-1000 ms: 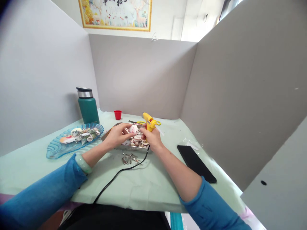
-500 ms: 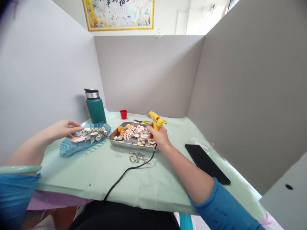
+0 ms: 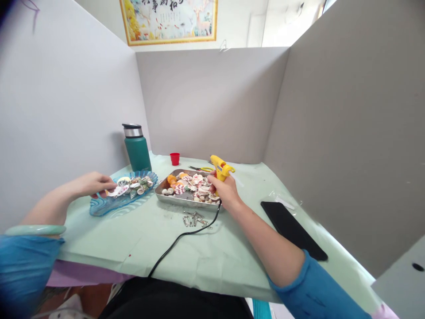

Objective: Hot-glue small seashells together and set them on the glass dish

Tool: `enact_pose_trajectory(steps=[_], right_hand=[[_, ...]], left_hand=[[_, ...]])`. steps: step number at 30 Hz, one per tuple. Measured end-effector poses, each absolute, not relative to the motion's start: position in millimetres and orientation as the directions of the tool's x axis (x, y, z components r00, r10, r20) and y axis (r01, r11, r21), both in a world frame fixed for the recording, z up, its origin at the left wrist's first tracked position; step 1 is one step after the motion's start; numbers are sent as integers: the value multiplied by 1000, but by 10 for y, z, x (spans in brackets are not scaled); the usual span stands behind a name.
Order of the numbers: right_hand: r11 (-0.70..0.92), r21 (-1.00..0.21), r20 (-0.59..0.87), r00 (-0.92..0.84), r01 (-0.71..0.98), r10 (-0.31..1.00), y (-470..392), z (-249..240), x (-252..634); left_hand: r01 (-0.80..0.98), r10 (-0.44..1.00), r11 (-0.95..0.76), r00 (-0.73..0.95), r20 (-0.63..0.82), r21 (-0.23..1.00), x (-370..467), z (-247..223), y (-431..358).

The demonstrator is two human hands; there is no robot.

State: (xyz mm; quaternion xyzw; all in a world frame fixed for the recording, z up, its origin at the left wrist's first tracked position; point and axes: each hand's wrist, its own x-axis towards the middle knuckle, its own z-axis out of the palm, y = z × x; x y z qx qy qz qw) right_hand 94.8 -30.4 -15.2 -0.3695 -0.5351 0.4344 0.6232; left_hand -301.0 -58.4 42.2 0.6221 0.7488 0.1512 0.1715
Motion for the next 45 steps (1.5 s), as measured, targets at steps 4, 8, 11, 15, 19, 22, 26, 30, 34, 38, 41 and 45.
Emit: enact_pose_trajectory(steps=[4, 8, 11, 15, 19, 22, 26, 30, 34, 38, 41, 45], right_hand=[[345, -929, 341, 50, -135, 939, -328, -125, 937], [340, -929, 338, 41, -144, 940, -325, -123, 933], [340, -927, 339, 31, -157, 940, -313, -133, 936], [341, -927, 341, 30, -153, 940, -317, -133, 941], [332, -931, 331, 36, -153, 943, -327, -130, 939], [335, -930, 334, 34, -154, 942, -319, -138, 941], [337, -931, 336, 32, -140, 941, -317, -136, 941], [331, -932, 329, 36, -151, 944, -343, -107, 929], [319, -935, 317, 37, -157, 948, -357, -91, 918], [324, -935, 320, 49, -145, 946, -333, -110, 923], [339, -928, 336, 43, -156, 941, -305, -138, 934], [340, -926, 339, 32, -162, 940, -283, -160, 948]], left_hand=[[905, 986, 163, -162, -37, 393, -2964, 443, -597], [939, 992, 111, -127, 28, 325, -2898, 443, -504], [980, 991, 50, -74, 115, 194, -2864, 373, -364], [990, 998, 8, -16, 62, 138, -2847, 260, -267], [948, 998, -41, 25, 54, 317, -2915, 262, -370], [803, 998, -47, 19, 53, 593, -3037, 329, -488], [698, 1000, 8, -24, 12, 717, -3183, 372, -536], [674, 996, 25, -81, 40, 738, -3229, 328, -480], [762, 990, 75, -134, 43, 643, -3201, 328, -454], [883, 988, 82, -133, 79, 463, -3052, 463, -498], [951, 982, -47, -11, 188, 305, -2737, 630, -563], [943, 955, -266, 228, 192, 199, -2056, 823, -599]])
